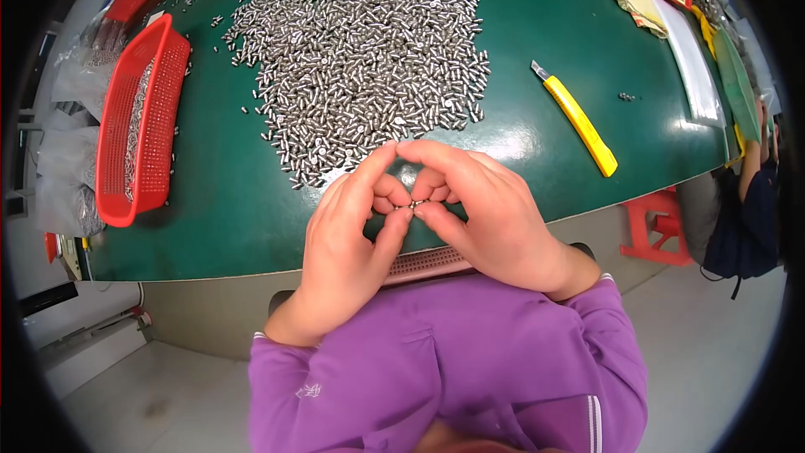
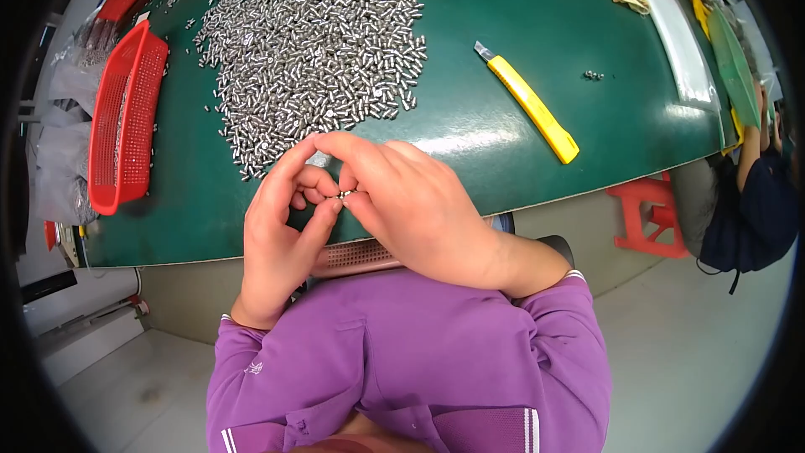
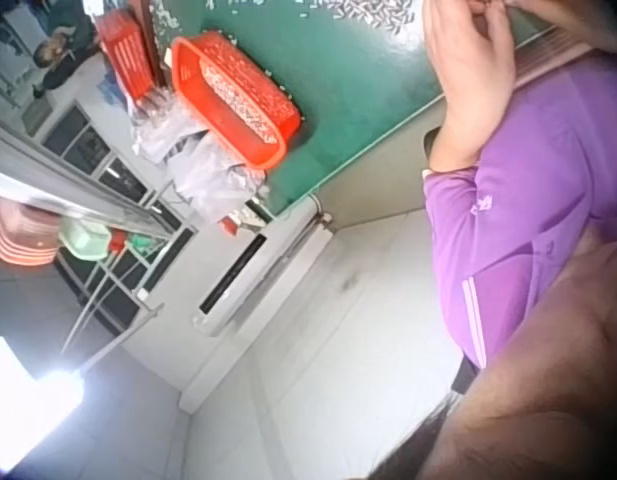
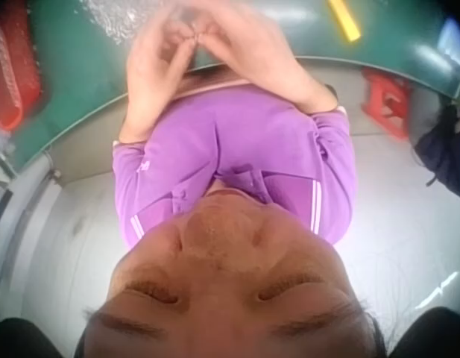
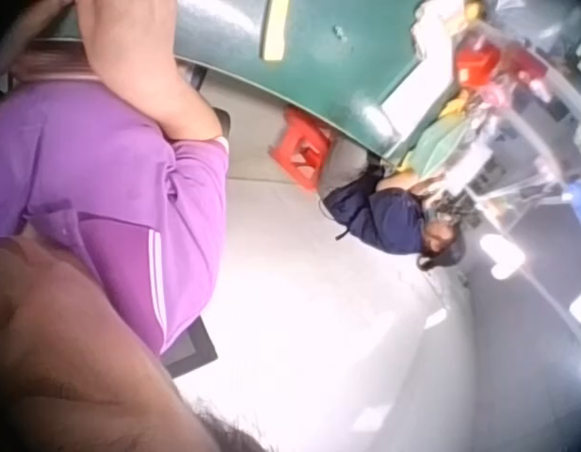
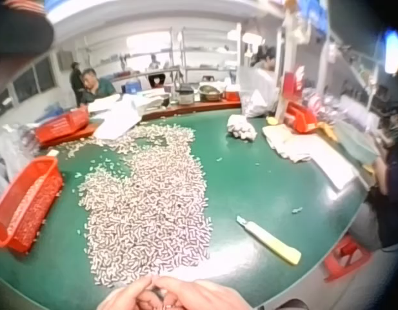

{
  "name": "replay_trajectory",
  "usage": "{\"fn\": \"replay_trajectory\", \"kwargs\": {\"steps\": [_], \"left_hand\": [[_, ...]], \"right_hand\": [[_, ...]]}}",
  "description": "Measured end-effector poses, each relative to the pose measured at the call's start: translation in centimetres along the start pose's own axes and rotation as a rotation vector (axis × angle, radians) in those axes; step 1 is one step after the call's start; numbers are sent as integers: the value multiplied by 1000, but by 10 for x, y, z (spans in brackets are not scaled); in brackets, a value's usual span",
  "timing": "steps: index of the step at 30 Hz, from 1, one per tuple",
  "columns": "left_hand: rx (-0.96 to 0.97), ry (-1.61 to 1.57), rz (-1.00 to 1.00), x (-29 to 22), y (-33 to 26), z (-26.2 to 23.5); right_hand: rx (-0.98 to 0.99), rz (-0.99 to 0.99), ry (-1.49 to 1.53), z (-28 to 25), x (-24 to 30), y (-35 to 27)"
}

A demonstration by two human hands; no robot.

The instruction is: Inspecting and sorting small cylindrical metal components from a pile on a workbench.

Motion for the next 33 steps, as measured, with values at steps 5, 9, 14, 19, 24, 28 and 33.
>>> {"fn": "replay_trajectory", "kwargs": {"steps": [5,9,14,19,24,28,33], "left_hand": [[8,-39,3,2,-1,-1],[11,-38,-10,2,-2,-2],[26,-9,-21,1,-1,-1],[6,-50,-7,2,0,0],[11,-43,10,3,-1,-2],[28,-62,30,3,-2,-2],[40,-76,17,4,-3,-3]], "right_hand": [[-4,3,-12,3,-1,-3],[-24,-7,-14,4,1,-2],[-65,-37,-52,5,6,-2],[-81,-50,-64,5,6,-4],[-73,-54,-42,4,5,-3],[-80,-73,-41,3,6,-4],[-42,-44,-33,5,4,-5]]}}
Point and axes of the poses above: each hand's wrist, its own y-axis towards the middle knuckle, its own z-axis out of the palm, x = y × z, the point moved 10 cm from there along y, towards the middle knuckle, and after that the axes turned 13 degrees about -x, right-handed, at the moved point
